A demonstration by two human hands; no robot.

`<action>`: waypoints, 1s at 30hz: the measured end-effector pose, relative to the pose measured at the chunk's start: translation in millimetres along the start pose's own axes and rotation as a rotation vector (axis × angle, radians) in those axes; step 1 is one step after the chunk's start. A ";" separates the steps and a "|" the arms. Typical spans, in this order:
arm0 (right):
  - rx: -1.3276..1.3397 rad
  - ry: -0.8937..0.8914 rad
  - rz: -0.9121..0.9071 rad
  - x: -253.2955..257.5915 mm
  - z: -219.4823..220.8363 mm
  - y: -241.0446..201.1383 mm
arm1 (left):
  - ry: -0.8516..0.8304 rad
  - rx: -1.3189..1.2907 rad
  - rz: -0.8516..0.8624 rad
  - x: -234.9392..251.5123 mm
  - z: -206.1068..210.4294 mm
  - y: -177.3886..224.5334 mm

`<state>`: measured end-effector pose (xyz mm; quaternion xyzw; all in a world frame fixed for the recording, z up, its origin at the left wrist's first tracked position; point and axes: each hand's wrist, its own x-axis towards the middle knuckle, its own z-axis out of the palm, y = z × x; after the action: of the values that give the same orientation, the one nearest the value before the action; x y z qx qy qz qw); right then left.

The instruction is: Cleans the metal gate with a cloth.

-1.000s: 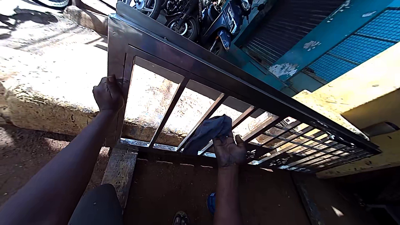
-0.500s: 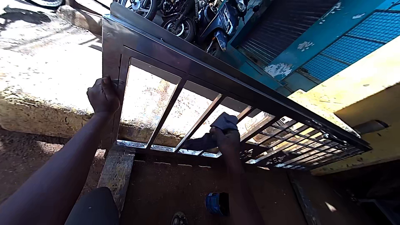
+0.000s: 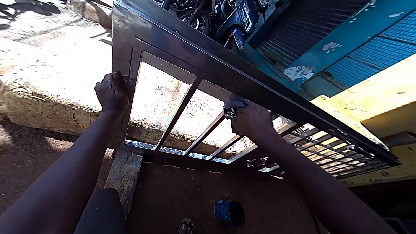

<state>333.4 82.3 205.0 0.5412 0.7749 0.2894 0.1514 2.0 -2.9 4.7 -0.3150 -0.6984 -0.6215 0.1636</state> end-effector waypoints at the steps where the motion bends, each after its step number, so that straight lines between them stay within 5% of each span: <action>1: -0.001 0.000 0.002 -4.5 -1.2 2.3 | 0.009 0.004 0.000 1.3 1.0 -0.2; 30: -0.001 0.028 0.051 0.2 3.6 6.1 | -0.106 0.045 -0.027 1.6 2.8 -5.9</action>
<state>339.9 85.0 205.8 0.5567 0.7626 0.3012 0.1332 -2.5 0.0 0.6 -0.3342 -0.7240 -0.5902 0.1252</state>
